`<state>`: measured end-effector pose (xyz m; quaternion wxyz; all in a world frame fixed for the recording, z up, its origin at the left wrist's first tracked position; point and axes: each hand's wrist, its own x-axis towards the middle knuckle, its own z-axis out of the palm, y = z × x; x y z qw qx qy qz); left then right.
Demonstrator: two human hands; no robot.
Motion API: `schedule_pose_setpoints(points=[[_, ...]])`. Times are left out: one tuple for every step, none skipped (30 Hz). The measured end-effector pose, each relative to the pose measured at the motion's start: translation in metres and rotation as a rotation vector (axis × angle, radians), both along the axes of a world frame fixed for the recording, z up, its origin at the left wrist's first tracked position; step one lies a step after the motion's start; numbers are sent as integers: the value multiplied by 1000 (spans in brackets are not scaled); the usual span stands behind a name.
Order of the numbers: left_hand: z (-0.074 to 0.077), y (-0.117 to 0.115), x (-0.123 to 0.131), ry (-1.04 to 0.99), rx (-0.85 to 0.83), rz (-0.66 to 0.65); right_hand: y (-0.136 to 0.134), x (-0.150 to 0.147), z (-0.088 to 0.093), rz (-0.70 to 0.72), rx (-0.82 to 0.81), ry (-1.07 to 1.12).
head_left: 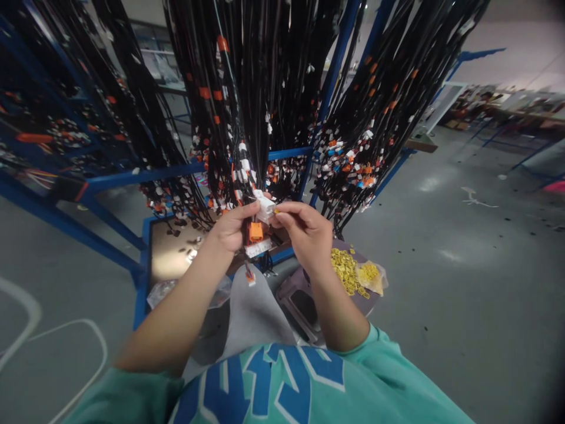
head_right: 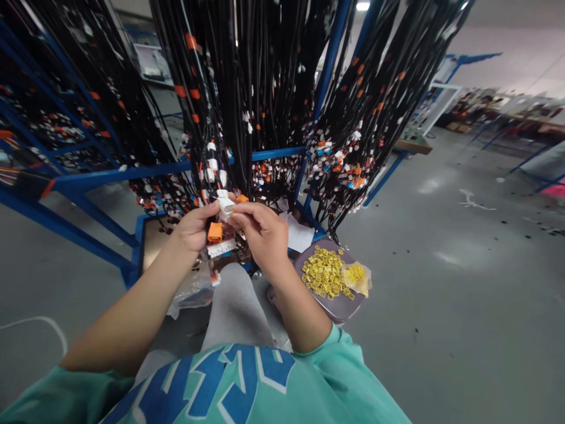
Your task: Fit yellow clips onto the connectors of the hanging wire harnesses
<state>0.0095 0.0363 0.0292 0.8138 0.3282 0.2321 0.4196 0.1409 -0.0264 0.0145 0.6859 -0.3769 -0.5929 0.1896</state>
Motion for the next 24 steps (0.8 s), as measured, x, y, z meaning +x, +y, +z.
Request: schedule_pose_setpoints(points=[[1, -1, 0, -4, -11, 5, 0, 0, 0, -29, 38, -27], [2, -3, 1, -9, -18, 8, 0, -1, 0, -61, 82, -54], [3, -4, 1, -15, -22, 8, 1, -2, 1, -95, 132, -81], [4, -5, 2, -20, -22, 4, 2, -2, 1, -125, 181, -105], [5, -6, 2, -24, -21, -1, 3, -3, 1, -149, 223, -128], [6, -6, 2, -23, -18, -8, 4, -4, 2, -165, 254, -149], [6, -7, 3, -20, -16, -16, 5, -4, 2, -177, 275, -168], [7, -7, 3, -17, -13, -22, 6, -4, 2, -188, 287, -182], [7, -7, 2, -15, -9, -28, 6, -4, 2, -197, 293, -195], [7, -7, 2, -15, -4, -34, 7, -5, 2, -206, 296, -206], [7, -7, 2, -14, 0, -40, 7, -5, 2, -212, 300, -213], [8, -7, 2, -16, 3, -43, 8, -5, 2, -214, 304, -216], [8, -8, 2, -19, 3, -44, 8, -5, 3, -212, 307, -216], [8, -8, 1, -19, 2, -44, 8, -5, 3, -205, 310, -214], [8, -8, 1, -20, -2, -41, 8, -5, 3, -196, 317, -209], [9, -8, 1, -20, -8, -38, 8, -5, 3, -186, 326, -202], [9, -9, 1, -18, -13, -37, 8, -5, 3, -178, 335, -196], [9, -9, 1, -18, -17, -37, 8, -5, 4, -175, 342, -193], [9, -9, 1, -18, -19, -39, 8, -6, 4, -177, 344, -192], [9, -9, 1, -21, -20, -42, 8, -6, 4, -181, 340, -193], [9, -9, 1, -26, -20, -44, 8, -6, 4, -184, 330, -195], [9, -9, 1, -31, -19, -47, 7, -6, 5, -185, 314, -195], [9, -9, 1, -34, -20, -51, 8, -5, 5, -182, 299, -194], [9, -9, 0, -36, -23, -57, 8, -5, 5, -177, 287, -192]])
